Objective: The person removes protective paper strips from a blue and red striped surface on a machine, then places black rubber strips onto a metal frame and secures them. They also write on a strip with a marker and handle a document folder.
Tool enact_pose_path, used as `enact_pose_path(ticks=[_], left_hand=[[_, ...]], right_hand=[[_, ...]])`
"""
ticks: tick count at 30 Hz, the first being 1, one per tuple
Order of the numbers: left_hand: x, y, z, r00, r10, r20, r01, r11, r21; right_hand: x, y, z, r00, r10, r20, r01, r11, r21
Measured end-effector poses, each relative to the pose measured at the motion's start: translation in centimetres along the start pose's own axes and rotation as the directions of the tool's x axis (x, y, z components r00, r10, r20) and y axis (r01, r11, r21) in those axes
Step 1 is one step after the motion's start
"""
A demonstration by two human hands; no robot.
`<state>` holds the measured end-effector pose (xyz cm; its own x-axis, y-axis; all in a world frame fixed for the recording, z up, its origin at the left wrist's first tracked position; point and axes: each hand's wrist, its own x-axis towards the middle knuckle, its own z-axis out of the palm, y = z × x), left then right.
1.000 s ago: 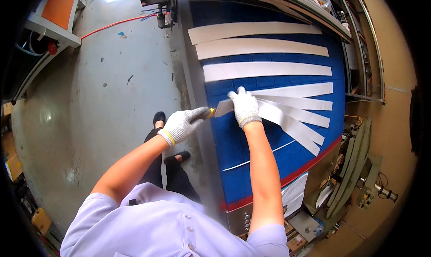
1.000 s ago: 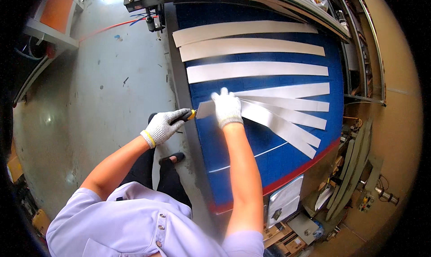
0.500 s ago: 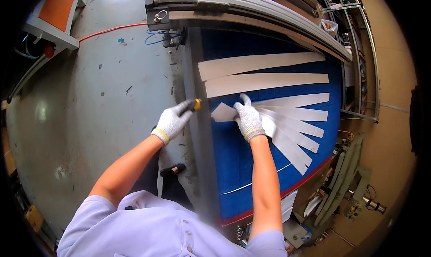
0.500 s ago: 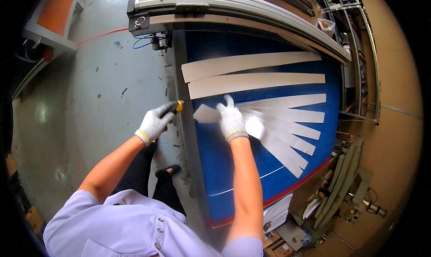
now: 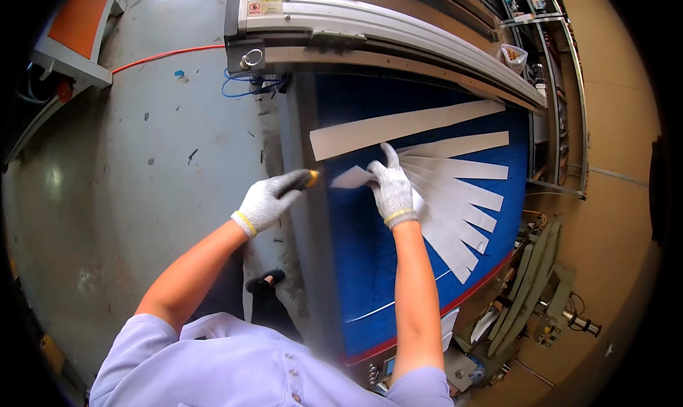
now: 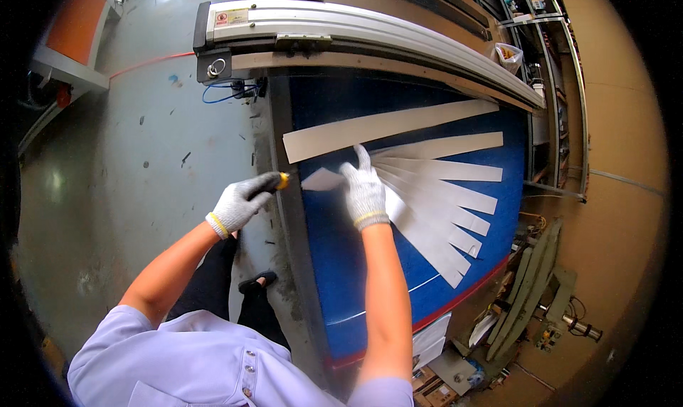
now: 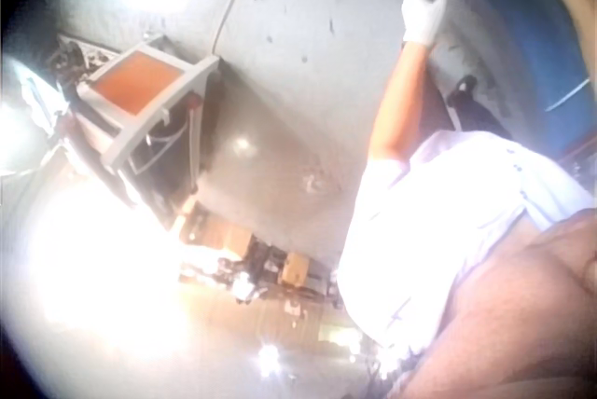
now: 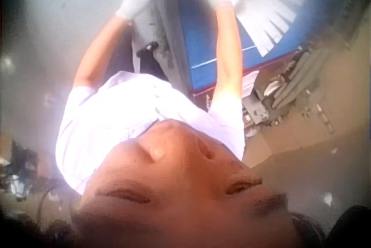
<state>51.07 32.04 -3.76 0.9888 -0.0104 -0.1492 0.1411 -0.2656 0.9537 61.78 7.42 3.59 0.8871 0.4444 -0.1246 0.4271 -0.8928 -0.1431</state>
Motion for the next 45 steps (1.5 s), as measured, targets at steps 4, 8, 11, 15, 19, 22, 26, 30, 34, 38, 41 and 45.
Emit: enact_pose_path(ticks=[4,8,11,15,19,22,26,30,34,38,41,45], left_hand=[[1.5,-1.5,-1.4,0.911,-0.412,0.004,0.392,0.865,-0.312],[4.3,1.9,-2.5,0.887,-0.433,0.161,0.460,0.860,-0.219],[5.2,2.8,-2.1,0.939,-0.289,0.186,0.321,0.930,-0.180],[5.7,2.4,-0.8,0.950,-0.202,0.237,0.256,0.939,-0.229],[6.4,3.4,-1.3,0.965,-0.209,0.156,0.239,0.947,-0.214],[6.0,4.0,0.6,0.971,-0.156,0.179,0.209,0.921,-0.329],[4.0,0.8,-1.1,0.978,-0.134,0.161,0.183,0.921,-0.344],[-2.9,3.6,4.7,0.924,-0.188,0.334,0.284,0.921,-0.267],[-12.9,7.3,16.6,0.673,-0.153,0.723,0.267,0.963,-0.046],[-27.4,8.3,31.0,0.429,0.286,0.857,-0.525,0.851,-0.022],[-39.9,8.0,41.1,0.298,0.103,0.949,-0.736,0.657,0.160],[-44.4,8.1,51.0,0.433,-0.019,0.901,-0.701,0.621,0.350]], right_hand=[[1.1,1.4,-0.2,0.989,-0.143,-0.019,0.145,0.978,0.148],[6.4,-0.9,1.2,0.980,-0.151,0.133,0.159,0.986,-0.049],[8.7,-2.0,2.3,0.965,0.050,0.257,-0.061,0.998,0.035],[7.0,-1.3,2.0,0.988,0.018,0.155,-0.031,0.996,0.083],[7.4,-2.6,1.9,0.996,-0.075,-0.038,0.077,0.995,0.056],[5.7,0.1,7.3,0.847,0.140,-0.513,-0.037,0.978,0.206],[0.3,0.0,-1.6,0.503,0.354,-0.788,0.348,0.752,0.559],[-10.7,1.2,-10.7,0.261,0.465,-0.846,0.611,0.599,0.518],[-23.7,-1.0,-15.6,0.233,0.648,-0.725,0.843,0.237,0.483],[-33.2,-1.5,-13.8,0.147,0.801,-0.581,0.884,0.158,0.440],[-43.7,-1.7,-12.9,0.125,0.877,-0.464,0.921,0.072,0.384],[-48.2,-2.3,-10.4,0.281,0.809,-0.517,0.859,0.028,0.511]])
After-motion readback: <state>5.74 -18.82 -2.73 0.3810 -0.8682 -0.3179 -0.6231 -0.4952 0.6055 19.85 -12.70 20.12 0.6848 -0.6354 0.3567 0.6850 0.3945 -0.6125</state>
